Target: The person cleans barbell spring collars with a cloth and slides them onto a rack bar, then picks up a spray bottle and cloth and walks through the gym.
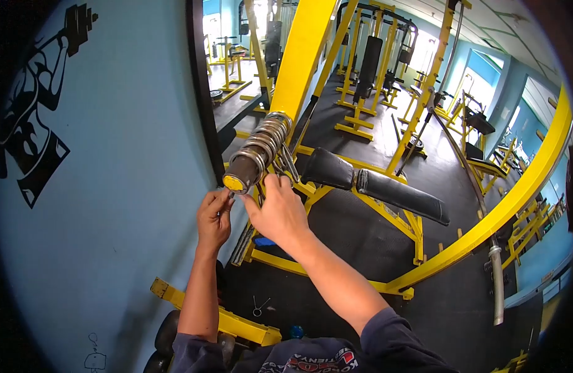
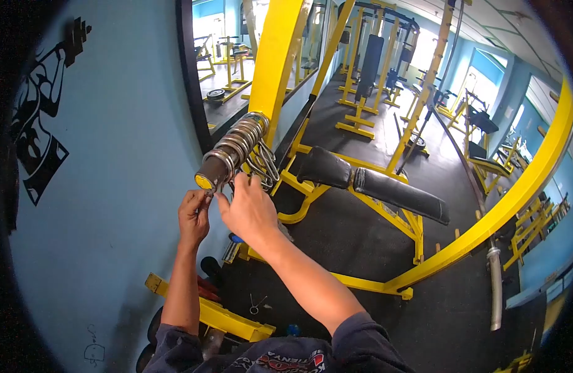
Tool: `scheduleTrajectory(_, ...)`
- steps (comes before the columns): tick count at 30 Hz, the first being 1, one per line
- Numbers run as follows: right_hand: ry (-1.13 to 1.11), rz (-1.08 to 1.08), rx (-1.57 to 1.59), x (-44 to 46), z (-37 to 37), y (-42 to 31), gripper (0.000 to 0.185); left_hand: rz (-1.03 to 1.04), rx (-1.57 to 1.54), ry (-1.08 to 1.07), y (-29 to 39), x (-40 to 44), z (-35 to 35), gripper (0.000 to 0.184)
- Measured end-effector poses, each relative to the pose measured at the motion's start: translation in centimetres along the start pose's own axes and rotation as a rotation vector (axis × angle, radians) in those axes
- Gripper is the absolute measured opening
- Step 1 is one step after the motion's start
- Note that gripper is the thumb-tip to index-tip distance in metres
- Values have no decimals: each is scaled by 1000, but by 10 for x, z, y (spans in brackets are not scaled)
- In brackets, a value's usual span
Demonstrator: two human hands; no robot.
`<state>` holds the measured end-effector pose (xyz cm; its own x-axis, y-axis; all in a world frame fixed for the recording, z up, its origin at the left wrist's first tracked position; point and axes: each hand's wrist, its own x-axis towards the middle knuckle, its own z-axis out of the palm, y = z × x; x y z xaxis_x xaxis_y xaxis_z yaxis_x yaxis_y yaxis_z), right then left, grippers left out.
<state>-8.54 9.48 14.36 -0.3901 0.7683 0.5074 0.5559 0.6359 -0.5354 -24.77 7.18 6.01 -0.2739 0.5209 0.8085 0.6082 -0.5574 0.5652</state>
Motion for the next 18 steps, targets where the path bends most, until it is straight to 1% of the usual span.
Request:
scheduleTrajectory(1, 104, 33, 2, -8, -2, -1, 40, 3, 42, -8, -1, 4, 1, 23)
scheduleTrajectory(2, 108, 39, -2, -15, -1, 3, 40, 5, 85, -16, -1, 8, 2, 16)
scheduleTrajectory(3, 111, 40, 0, -23, 1, 10, 45, 6, 79, -21, -4, 10, 4, 16)
scheduleTrajectory(4, 114, 40, 2, -30, 1, 15, 49, 18, 101, -27, -8, 12, 7, 11)
scheduleTrajectory(5, 77, 96, -17, -40, -2, 17, 46, 31, 122, -35, -9, 14, 9, 6)
scheduleTrajectory(6, 83, 103, -19, -48, -6, 20, 46, 34, 117, -41, -10, 15, 9, 6)
scheduleTrajectory(8, -124, 213, -110, -65, -16, 27, 42, 31, 67, -38, -8, 15, 10, 2)
scheduleTrajectory(9, -185, 270, -120, -72, -21, 31, 40, 31, 60, -50, -9, 13, 10, 2)
scheduleTrajectory(10, -180, 285, -120, -79, -28, 36, 40, -15, 123, -46, -9, 10, 9, 8)
scheduleTrajectory(11, -290, 295, -145, -85, -36, 43, 41, -58, 186, -41, -9, 7, 10, 14)
scheduleTrajectory(12, -400, 304, -169, -91, -43, 49, 41, -56, 177, -53, -8, 4, 12, 14)
scheduleTrajectory(14, -375, 305, -173, -103, -48, 66, 40, 24, 276, 91, -4, -6, 18, 37)
scheduleTrajectory(15, -395, 315, -187, -108, -53, 74, 36, -97, 262, 81, -1, -16, 20, 58)
scheduleTrajectory(16, -422, 328, -197, -114, -58, 78, 32, -98, 249, 61, 4, -25, 24, 58)
scheduleTrajectory(17, -420, 355, -195, -119, -63, 81, 32, -156, 234, 145, 10, -35, 29, 58)
scheduleTrajectory(18, -429, 365, -192, -123, -70, 84, 28, -219, 224, 226, 16, -46, 35, 58)
